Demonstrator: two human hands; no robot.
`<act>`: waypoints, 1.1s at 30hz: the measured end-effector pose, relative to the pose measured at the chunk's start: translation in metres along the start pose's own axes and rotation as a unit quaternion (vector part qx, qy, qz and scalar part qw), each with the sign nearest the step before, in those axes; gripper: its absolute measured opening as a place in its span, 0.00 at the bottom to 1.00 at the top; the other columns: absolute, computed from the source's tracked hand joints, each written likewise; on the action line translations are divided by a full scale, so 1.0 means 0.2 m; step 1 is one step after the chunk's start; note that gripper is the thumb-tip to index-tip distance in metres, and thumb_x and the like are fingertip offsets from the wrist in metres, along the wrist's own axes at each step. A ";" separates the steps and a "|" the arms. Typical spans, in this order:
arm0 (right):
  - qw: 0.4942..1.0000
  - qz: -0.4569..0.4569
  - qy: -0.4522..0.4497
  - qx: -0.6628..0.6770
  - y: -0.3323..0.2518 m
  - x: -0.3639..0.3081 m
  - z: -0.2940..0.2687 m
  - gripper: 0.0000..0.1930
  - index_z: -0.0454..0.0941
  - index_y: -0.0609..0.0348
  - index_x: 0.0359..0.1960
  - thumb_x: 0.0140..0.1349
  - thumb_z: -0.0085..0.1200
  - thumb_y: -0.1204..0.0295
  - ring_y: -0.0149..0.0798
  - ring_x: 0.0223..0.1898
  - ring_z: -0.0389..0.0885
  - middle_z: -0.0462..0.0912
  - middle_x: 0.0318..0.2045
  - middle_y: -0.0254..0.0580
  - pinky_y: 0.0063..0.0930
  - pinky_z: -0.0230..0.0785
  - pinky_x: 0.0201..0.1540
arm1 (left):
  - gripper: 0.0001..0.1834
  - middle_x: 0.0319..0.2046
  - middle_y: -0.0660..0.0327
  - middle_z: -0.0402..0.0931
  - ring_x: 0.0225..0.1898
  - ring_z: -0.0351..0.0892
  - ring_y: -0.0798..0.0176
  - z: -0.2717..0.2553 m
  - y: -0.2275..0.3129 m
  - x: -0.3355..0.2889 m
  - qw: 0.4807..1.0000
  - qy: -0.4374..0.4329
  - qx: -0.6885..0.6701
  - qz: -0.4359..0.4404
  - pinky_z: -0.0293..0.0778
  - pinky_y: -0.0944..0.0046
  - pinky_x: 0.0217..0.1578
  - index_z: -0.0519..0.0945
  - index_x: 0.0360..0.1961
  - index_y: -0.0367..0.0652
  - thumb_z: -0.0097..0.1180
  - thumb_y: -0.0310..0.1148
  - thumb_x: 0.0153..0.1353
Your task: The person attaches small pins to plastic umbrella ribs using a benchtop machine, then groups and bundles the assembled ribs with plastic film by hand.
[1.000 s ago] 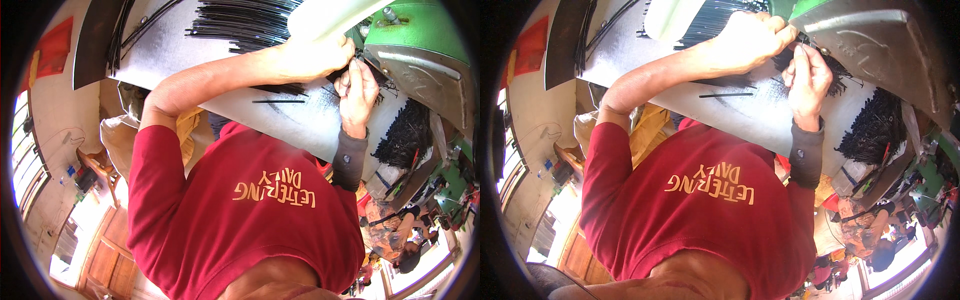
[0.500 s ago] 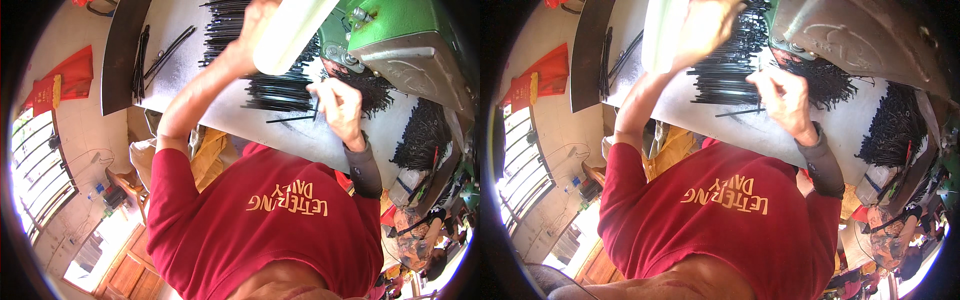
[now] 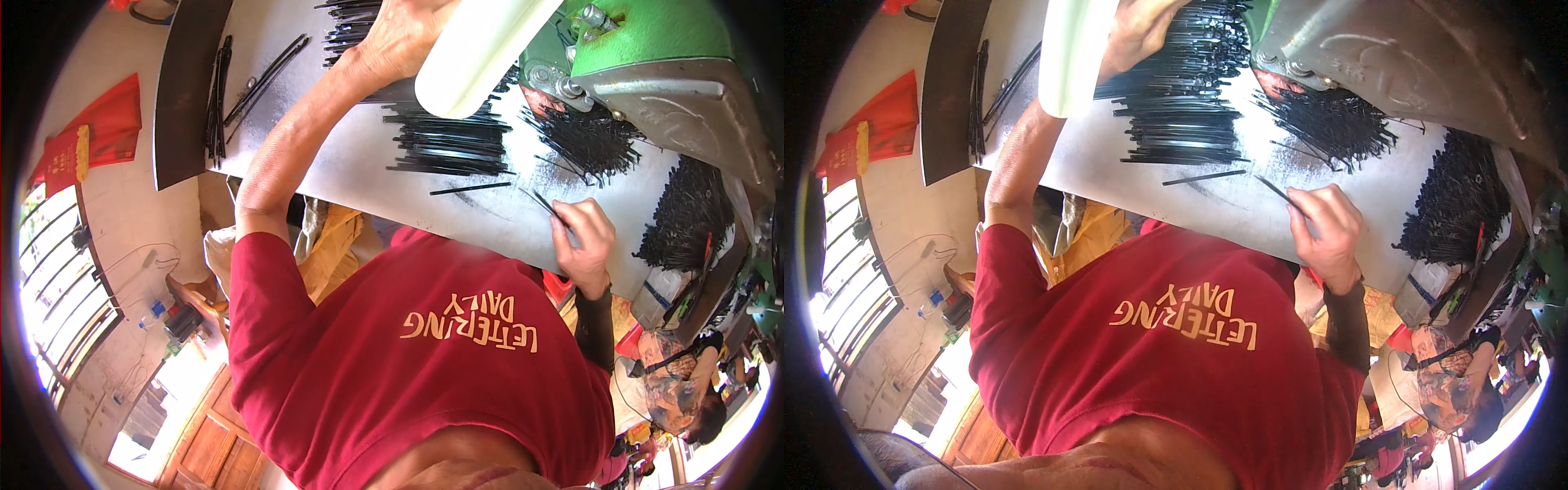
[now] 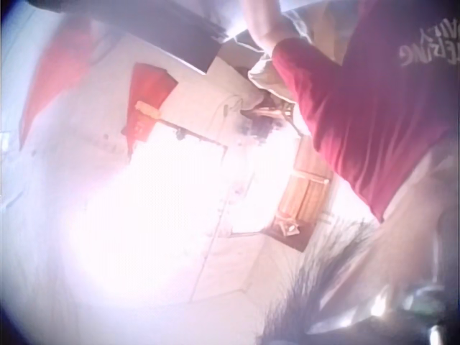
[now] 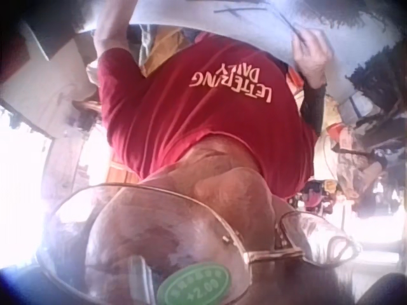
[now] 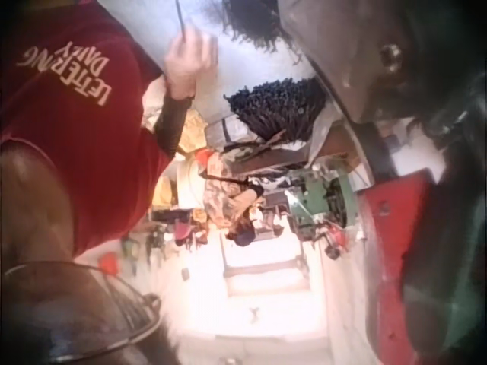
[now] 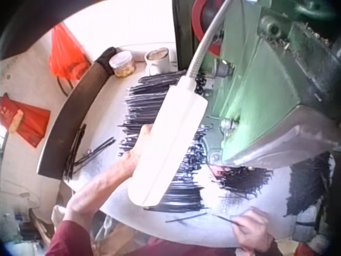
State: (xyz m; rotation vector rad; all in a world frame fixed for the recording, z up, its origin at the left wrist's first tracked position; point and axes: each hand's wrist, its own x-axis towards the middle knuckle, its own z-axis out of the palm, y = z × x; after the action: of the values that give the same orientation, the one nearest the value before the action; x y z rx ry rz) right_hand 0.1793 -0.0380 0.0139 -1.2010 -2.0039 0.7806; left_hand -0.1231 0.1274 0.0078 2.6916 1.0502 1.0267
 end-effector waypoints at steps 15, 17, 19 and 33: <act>0.931 0.220 0.090 0.276 -0.03 0.35 0.22 0.07 0.72 0.66 0.40 0.60 0.47 0.80 0.23 0.19 0.74 0.77 0.23 0.39 0.15 0.69 0.20 | 0.16 0.35 0.51 0.80 0.36 0.81 0.51 0.15 0.44 -0.02 0.975 -0.015 -0.099 -0.199 0.77 0.60 0.36 0.78 0.46 0.42 0.52 0.23 0.55; 0.925 0.220 0.098 0.295 -0.01 0.35 0.22 0.07 0.72 0.66 0.40 0.61 0.47 0.80 0.24 0.19 0.74 0.77 0.23 0.40 0.15 0.69 0.19 | 0.16 0.35 0.51 0.80 0.36 0.81 0.51 0.15 0.44 -0.02 0.975 -0.010 -0.105 -0.197 0.77 0.60 0.37 0.78 0.46 0.41 0.52 0.23 0.55; 0.919 0.211 0.113 0.312 0.00 0.34 0.21 0.07 0.72 0.66 0.41 0.61 0.48 0.79 0.24 0.20 0.74 0.77 0.24 0.39 0.15 0.69 0.19 | 0.16 0.35 0.51 0.80 0.36 0.81 0.51 0.15 0.44 -0.03 0.974 -0.006 -0.112 -0.195 0.77 0.60 0.37 0.78 0.46 0.41 0.52 0.23 0.55; 0.909 0.224 0.106 0.336 0.02 0.34 0.21 0.07 0.72 0.66 0.41 0.62 0.48 0.77 0.23 0.22 0.75 0.76 0.24 0.39 0.14 0.70 0.20 | 0.14 0.35 0.52 0.80 0.35 0.81 0.51 0.17 0.44 -0.03 0.977 0.006 -0.102 -0.187 0.77 0.60 0.38 0.79 0.45 0.42 0.52 0.24 0.56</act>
State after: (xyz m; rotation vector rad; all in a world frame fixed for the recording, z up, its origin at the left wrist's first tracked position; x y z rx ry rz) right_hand 0.1244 0.0184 0.0021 -1.2478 -1.1238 1.3602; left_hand -0.0551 0.0618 0.0050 2.2158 1.3071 1.0138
